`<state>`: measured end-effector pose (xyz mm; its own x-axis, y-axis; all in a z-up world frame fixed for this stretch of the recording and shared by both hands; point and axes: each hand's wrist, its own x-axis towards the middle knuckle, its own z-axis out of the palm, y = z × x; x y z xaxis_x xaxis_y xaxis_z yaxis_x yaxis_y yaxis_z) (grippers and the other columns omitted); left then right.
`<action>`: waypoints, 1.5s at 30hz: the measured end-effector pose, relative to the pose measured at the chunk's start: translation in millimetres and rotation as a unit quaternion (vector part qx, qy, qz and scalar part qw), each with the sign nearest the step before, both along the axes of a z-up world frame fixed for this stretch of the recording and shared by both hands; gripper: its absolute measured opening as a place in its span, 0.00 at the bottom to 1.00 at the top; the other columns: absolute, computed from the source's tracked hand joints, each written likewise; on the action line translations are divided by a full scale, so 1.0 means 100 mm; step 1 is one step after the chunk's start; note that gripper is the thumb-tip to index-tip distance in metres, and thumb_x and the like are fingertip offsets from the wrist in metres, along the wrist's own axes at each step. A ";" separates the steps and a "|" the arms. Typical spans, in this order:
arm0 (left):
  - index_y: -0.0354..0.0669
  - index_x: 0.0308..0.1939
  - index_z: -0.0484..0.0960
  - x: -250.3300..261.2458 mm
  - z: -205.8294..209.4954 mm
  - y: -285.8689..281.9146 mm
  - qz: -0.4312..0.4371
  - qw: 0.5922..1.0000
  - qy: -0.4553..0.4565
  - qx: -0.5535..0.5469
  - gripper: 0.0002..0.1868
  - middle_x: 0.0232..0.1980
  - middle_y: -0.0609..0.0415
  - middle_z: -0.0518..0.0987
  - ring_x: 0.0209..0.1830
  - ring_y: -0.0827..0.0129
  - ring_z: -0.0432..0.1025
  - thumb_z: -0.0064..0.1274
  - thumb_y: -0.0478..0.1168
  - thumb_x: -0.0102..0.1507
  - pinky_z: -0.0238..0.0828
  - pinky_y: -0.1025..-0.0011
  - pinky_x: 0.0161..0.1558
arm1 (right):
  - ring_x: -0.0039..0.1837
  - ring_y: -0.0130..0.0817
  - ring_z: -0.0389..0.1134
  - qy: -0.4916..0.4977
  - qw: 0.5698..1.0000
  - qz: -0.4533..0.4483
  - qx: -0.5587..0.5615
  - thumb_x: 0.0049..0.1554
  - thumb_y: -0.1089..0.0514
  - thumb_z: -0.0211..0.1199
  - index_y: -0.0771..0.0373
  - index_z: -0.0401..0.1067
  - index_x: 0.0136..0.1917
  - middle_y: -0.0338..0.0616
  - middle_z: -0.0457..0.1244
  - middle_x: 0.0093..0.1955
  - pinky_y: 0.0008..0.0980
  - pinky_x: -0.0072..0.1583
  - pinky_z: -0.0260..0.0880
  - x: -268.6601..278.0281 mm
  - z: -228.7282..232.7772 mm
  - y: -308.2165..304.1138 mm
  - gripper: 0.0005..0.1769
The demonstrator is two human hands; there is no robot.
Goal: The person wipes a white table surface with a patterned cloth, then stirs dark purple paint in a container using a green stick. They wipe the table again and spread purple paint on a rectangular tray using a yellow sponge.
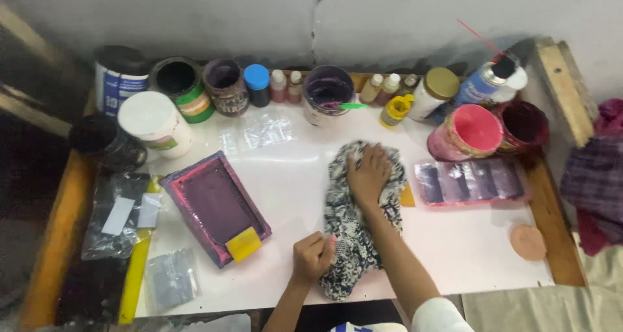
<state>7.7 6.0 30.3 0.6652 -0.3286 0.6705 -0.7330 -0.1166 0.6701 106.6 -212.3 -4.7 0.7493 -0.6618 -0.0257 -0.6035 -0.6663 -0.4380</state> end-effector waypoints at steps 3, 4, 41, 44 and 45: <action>0.41 0.16 0.65 0.00 -0.05 0.00 0.022 0.999 0.017 0.023 0.26 0.17 0.57 0.62 0.13 0.69 0.56 0.48 0.38 0.70 0.48 0.67 0.18 | 0.86 0.43 0.20 0.052 0.992 0.081 0.076 0.63 0.28 0.25 0.55 0.37 0.83 0.44 0.25 0.87 0.54 0.79 0.16 -0.54 0.47 0.37 0.45; 0.41 0.16 0.65 0.00 -0.03 -0.01 0.016 0.999 0.017 0.023 0.26 0.17 0.57 0.62 0.13 0.69 0.56 0.48 0.38 0.70 0.48 0.67 0.18 | 0.86 0.43 0.20 0.052 0.993 0.075 0.076 0.63 0.28 0.25 0.55 0.37 0.83 0.44 0.25 0.87 0.54 0.79 0.16 -0.71 0.36 0.37 0.45; 0.52 0.35 0.81 0.30 -0.18 -0.23 0.080 0.917 0.354 0.168 0.32 0.35 0.54 0.81 0.34 0.62 0.78 0.43 0.74 0.66 0.75 0.67 0.36 | 0.61 0.35 0.71 -0.211 0.925 0.234 -0.211 0.55 0.46 0.70 0.45 0.80 0.56 0.32 0.71 0.58 0.35 0.64 0.68 -1.60 0.22 -0.65 0.15; 0.44 0.55 0.78 0.58 -0.01 -0.36 0.082 0.909 0.386 0.130 0.33 0.55 0.45 0.79 0.53 0.52 0.77 0.50 0.69 0.65 0.77 0.59 0.52 | 0.75 0.43 0.55 -0.068 0.956 0.271 -0.085 0.61 0.40 0.58 0.50 0.67 0.69 0.43 0.58 0.73 0.42 0.74 0.53 -1.17 0.23 -0.06 0.26; 0.39 0.61 0.73 0.67 0.05 -0.41 0.076 0.915 0.381 0.106 0.35 0.62 0.40 0.74 0.60 0.47 0.74 0.57 0.63 0.64 0.75 0.56 0.59 | 0.84 0.48 0.42 0.060 0.958 0.279 -0.029 0.65 0.33 0.49 0.53 0.57 0.80 0.51 0.46 0.84 0.47 0.81 0.39 -1.02 0.23 0.12 0.38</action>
